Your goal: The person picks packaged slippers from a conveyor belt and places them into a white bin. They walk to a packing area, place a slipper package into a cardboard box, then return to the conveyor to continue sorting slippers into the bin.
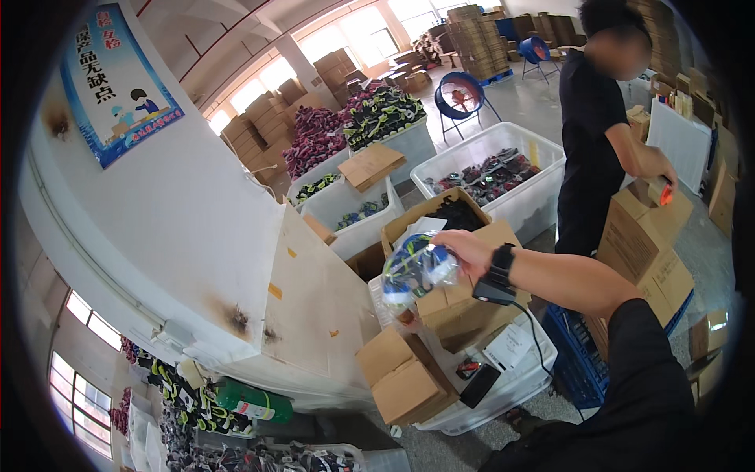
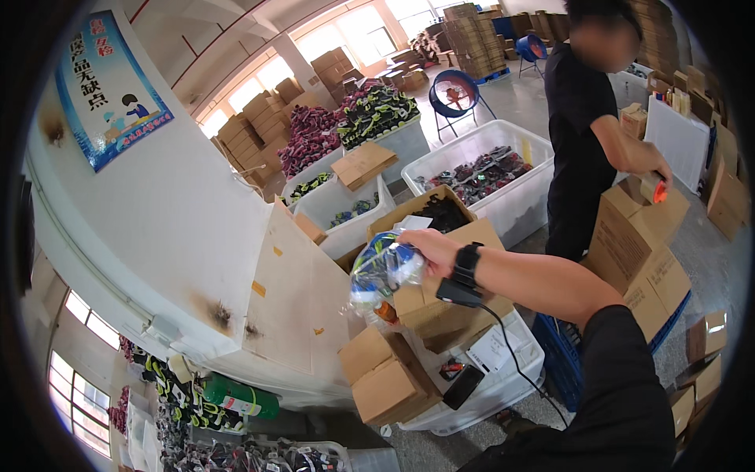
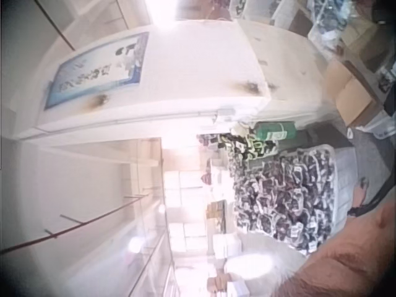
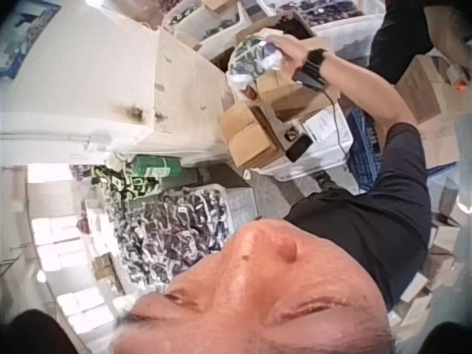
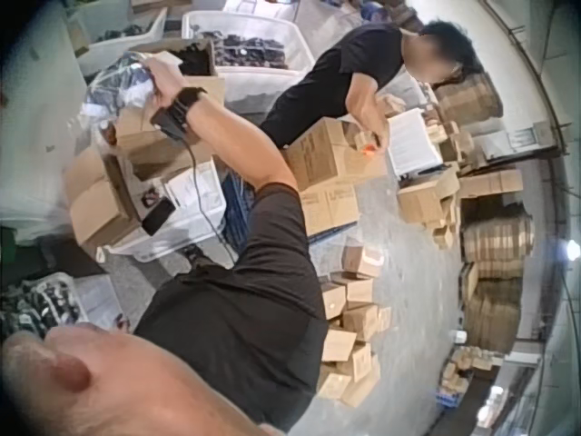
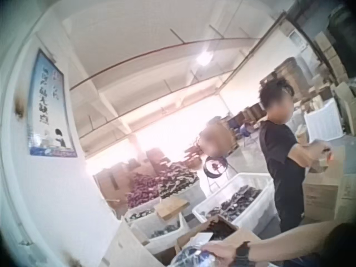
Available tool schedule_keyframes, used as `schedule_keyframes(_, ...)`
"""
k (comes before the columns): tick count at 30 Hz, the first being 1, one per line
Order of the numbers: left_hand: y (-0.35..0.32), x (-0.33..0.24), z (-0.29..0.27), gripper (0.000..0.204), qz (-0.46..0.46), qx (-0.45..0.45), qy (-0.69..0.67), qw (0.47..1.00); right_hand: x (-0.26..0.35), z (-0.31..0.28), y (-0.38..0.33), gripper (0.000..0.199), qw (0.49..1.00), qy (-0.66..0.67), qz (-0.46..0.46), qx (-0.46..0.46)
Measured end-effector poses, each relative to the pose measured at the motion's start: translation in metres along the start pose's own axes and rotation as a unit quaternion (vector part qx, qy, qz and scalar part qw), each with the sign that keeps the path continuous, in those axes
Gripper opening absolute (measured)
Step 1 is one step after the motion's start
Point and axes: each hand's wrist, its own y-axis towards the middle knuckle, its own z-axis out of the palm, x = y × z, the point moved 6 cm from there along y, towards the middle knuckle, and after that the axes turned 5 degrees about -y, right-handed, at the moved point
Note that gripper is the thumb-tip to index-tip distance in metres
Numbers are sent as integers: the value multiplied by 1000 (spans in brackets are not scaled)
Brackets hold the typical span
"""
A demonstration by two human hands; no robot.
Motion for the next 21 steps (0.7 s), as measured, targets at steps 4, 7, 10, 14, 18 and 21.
schedule_keyframes(4, -14, 1, 19, 45, -67, -72, 11, 995, 8, -8, 70, 18, 1000, 8, 15, -4)
schedule_keyframes(7, -24, 36, 39, 45, -130, -116, -42, 984, -3, -12, 110, 22, 1000, -10, 13, 3)
schedule_keyframes(10, -32, 75, 59, 45, -164, -75, -134, 974, -25, -9, 133, 30, 999, -27, 29, 5)
schedule_keyframes(14, -44, 104, 71, 46, -137, 51, -342, 928, -49, -6, 127, 32, 989, -100, 105, 11)
schedule_keyframes(18, -61, 111, 70, 46, -247, -77, -286, 923, -52, 4, 104, 30, 982, -139, 124, 41)
schedule_keyframes(21, -53, 76, 63, 46, -223, -64, -173, 957, -52, 10, 91, 28, 981, -125, 130, 73)
